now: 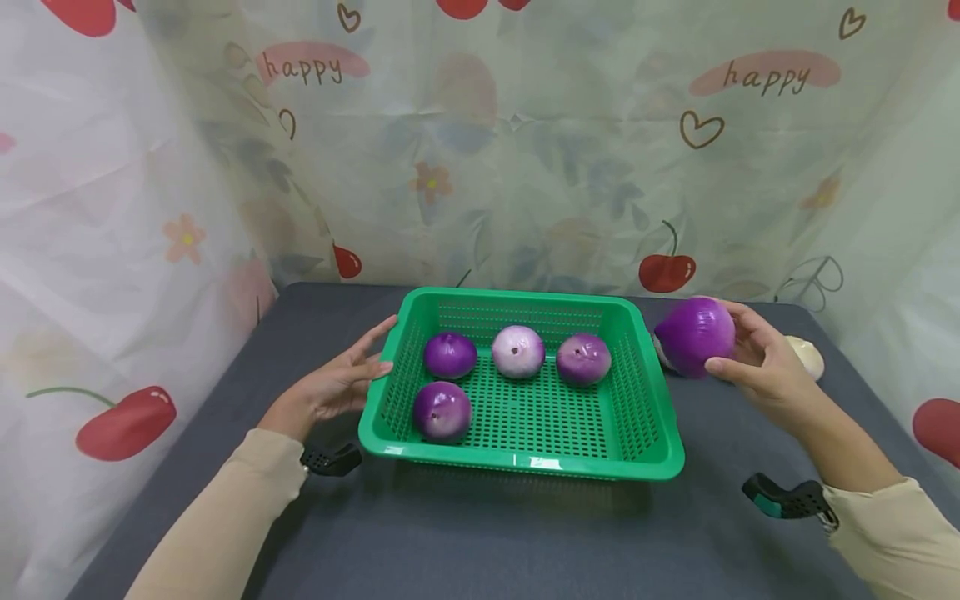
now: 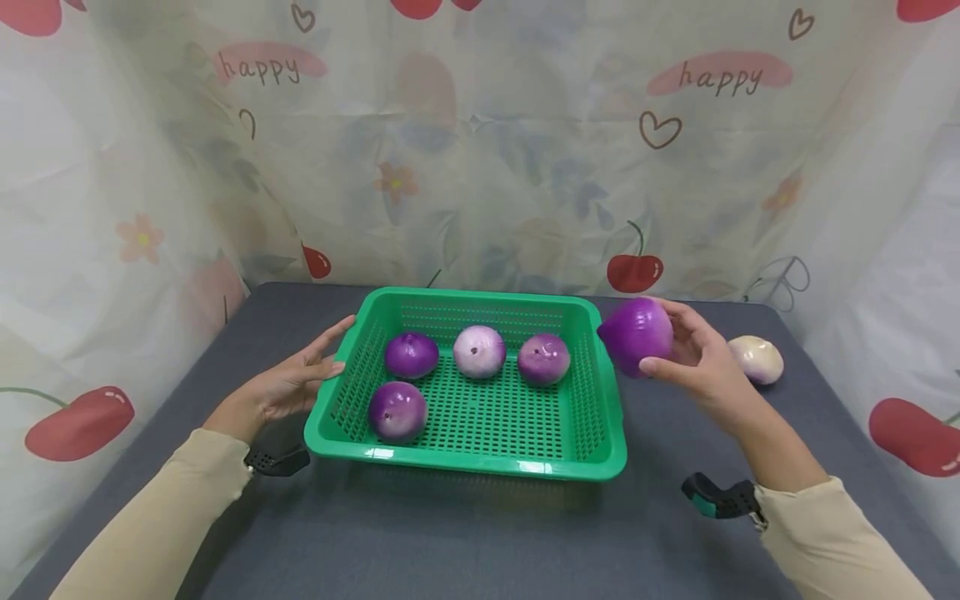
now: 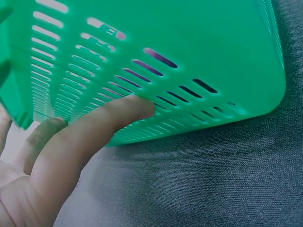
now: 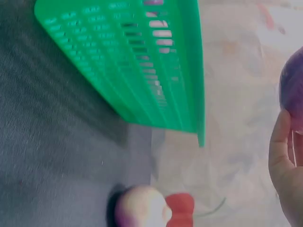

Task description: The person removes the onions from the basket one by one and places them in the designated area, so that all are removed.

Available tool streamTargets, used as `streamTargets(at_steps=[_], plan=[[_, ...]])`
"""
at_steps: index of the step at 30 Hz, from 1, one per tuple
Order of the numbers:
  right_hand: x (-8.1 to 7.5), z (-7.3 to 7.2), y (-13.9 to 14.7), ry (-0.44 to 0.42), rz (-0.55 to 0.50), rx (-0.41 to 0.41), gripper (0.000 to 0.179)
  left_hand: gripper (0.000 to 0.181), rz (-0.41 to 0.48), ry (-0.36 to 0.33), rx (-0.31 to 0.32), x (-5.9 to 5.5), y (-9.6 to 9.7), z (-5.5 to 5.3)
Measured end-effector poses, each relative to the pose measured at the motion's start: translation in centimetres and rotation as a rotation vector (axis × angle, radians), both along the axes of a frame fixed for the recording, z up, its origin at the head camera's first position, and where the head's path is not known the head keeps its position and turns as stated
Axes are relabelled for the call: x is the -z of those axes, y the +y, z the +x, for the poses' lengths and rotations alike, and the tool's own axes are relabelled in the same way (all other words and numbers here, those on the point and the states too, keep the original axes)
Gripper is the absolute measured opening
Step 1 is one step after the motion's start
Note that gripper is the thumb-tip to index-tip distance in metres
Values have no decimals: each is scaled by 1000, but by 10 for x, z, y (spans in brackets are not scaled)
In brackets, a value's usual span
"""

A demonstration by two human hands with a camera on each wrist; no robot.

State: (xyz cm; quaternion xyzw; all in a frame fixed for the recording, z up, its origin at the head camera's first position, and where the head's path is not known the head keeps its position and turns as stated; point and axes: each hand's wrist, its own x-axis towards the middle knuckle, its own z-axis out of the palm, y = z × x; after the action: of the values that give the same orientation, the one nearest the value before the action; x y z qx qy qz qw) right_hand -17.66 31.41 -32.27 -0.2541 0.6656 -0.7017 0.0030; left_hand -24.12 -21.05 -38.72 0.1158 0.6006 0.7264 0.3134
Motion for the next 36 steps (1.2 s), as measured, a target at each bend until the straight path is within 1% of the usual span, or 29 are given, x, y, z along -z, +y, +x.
streamTargets(at_steps=[2,5,10,13,15,17,18,21,25,27,30,33,36], plan=[[2,1,6,11,-43,-5,58,77,-3,0,-1,0,0,0],[6,3,16,11,-63,12,61,75,-3,-9,-7,0,-1,0],[17,7,32,-32,-53,100,61,76,8,-15,-11,-1,0,1],[24,7,41,-68,-27,155,59,77,10,-10,-8,-2,0,1],[30,6,45,-92,22,192,56,77,12,-9,-6,-2,0,1],[37,5,49,-110,100,231,54,78,11,-5,-2,-2,0,1],[41,4,50,-119,147,251,53,78,11,-9,-5,-2,0,1],[52,1,52,-129,333,316,51,78,6,-5,-5,-2,0,1],[64,-2,54,-161,521,372,57,78,4,-13,-19,-2,1,1],[69,-4,54,-195,579,383,64,77,5,-20,-25,-2,1,1],[77,-8,53,-233,625,375,72,77,3,-13,-21,-1,0,1],[83,-10,53,-243,630,345,75,77,-3,-7,-20,1,-1,0],[88,-12,53,-246,624,332,77,77,-9,-2,-17,1,0,0]])
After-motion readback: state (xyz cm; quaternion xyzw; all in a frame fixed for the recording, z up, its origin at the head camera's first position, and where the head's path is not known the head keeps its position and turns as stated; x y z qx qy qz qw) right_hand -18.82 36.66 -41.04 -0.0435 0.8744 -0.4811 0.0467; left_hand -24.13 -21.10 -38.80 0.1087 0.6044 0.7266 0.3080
